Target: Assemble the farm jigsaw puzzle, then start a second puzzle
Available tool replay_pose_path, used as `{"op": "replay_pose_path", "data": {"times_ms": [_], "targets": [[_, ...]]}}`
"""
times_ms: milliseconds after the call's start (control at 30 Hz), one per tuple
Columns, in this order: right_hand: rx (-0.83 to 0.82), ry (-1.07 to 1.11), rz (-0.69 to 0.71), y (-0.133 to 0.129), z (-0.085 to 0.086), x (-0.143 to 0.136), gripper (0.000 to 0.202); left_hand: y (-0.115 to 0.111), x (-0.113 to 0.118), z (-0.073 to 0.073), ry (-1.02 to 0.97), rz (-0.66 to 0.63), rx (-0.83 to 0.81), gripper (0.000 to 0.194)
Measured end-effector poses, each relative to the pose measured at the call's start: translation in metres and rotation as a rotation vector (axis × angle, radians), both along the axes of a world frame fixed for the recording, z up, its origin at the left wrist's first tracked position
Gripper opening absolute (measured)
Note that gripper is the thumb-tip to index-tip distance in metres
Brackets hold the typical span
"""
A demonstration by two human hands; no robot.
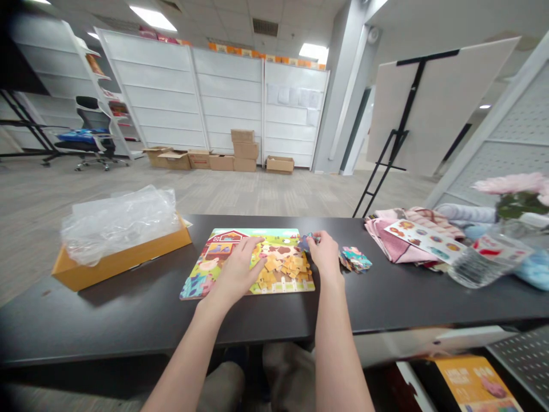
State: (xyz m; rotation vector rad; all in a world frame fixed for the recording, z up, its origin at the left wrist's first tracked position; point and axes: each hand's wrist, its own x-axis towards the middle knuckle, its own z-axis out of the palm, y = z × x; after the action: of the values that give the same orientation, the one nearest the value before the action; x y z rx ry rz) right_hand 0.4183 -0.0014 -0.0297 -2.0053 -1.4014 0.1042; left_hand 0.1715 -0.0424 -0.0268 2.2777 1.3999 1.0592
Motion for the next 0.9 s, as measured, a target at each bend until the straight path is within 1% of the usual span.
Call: {"op": "replay_pose_path", "data": {"times_ms": [167, 267, 367, 400, 467, 533, 600, 633, 767, 900], "targets": [[-0.031, -0.083, -0.024, -0.002, -0.005, 0.003, 0.025, -0.004, -0.004, 0.001, 0.113, -0.021, -0.064, 0.034], [-0.071, -0.092, -0.078, -0.003, -0.006, 0.008, 0.027, -0.005, -0.009, 0.0, 0.155, -0.025, -0.101, 0.035], [-0.043, -0.13, -0.096, -0.002, -0.007, 0.01, 0.031, -0.005, -0.013, -0.003, 0.17, -0.021, -0.119, 0.035], [-0.015, -0.148, -0.077, -0.001, -0.007, 0.009, 0.033, -0.005, -0.014, -0.003, 0.176, -0.022, -0.122, 0.034], [0.023, -0.187, 0.016, 0.0, -0.007, 0.004, 0.034, -0.005, -0.015, -0.004, 0.193, -0.037, -0.124, 0.033], [0.003, -0.225, 0.143, 0.001, -0.008, -0.001, 0.031, -0.005, -0.015, -0.004, 0.214, -0.072, -0.127, 0.032], [-0.052, -0.249, 0.207, 0.001, -0.008, -0.005, 0.026, -0.007, -0.014, -0.003, 0.228, -0.106, -0.137, 0.035], [-0.077, -0.253, 0.196, 0.001, -0.008, -0.006, 0.025, -0.007, -0.014, -0.002, 0.231, -0.119, -0.144, 0.038], [-0.14, -0.244, 0.058, -0.001, -0.007, -0.004, 0.027, -0.008, -0.013, 0.001, 0.234, -0.159, -0.177, 0.048], [-0.147, -0.25, -0.031, -0.002, -0.008, -0.002, 0.029, -0.009, -0.016, 0.003, 0.231, -0.172, -0.202, 0.053]]}}
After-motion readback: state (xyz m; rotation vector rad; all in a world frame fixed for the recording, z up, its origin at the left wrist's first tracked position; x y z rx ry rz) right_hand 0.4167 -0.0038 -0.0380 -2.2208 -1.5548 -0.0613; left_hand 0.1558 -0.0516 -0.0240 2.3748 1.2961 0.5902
